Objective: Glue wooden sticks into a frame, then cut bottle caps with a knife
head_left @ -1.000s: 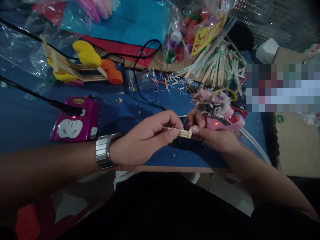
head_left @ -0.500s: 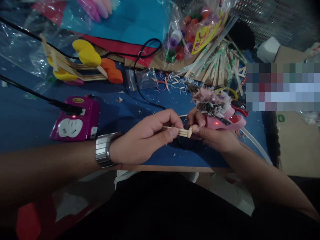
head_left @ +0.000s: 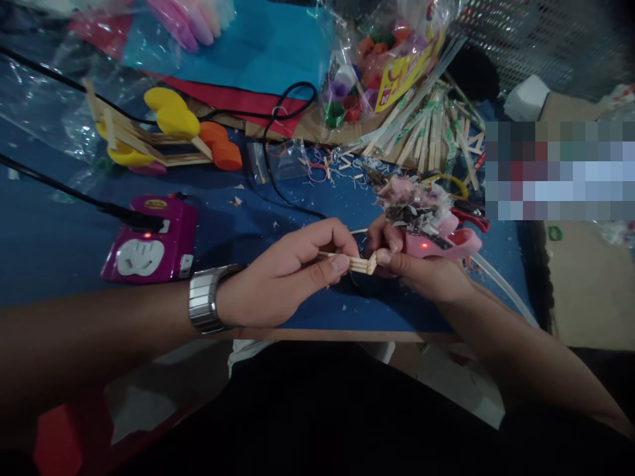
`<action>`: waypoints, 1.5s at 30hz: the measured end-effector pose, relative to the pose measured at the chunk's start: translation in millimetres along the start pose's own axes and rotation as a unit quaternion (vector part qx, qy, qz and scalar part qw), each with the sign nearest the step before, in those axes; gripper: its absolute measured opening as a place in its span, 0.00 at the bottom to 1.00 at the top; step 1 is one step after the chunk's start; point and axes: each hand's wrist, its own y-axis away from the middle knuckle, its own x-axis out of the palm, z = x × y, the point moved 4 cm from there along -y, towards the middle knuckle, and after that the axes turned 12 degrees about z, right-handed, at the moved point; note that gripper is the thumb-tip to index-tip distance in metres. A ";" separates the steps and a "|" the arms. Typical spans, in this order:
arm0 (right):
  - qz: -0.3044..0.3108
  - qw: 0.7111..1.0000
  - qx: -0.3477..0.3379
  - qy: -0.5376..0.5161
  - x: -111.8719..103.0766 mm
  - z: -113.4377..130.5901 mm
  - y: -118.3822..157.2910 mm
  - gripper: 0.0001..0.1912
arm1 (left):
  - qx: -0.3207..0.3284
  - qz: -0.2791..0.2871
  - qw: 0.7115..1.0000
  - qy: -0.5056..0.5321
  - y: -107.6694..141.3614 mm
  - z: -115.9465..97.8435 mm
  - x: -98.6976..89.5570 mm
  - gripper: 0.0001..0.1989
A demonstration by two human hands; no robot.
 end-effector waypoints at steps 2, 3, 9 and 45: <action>0.000 1.000 0.003 -0.001 -0.1 -0.5 0.0 0.15 | -0.001 0.000 1.000 0.000 0.0 -0.3 0.0 0.10; -0.001 1.000 0.004 -0.001 -0.1 -0.6 0.0 0.15 | -0.003 -0.002 1.000 -0.002 0.0 -0.4 0.0 0.10; -0.020 1.000 0.004 0.006 0.1 0.0 0.1 0.16 | -0.006 -0.001 1.000 0.005 0.1 0.0 0.4 0.10; -0.021 0.999 0.010 0.036 1.5 2.3 -0.3 0.18 | -0.014 0.005 1.000 0.020 -1.0 -1.1 1.5 0.12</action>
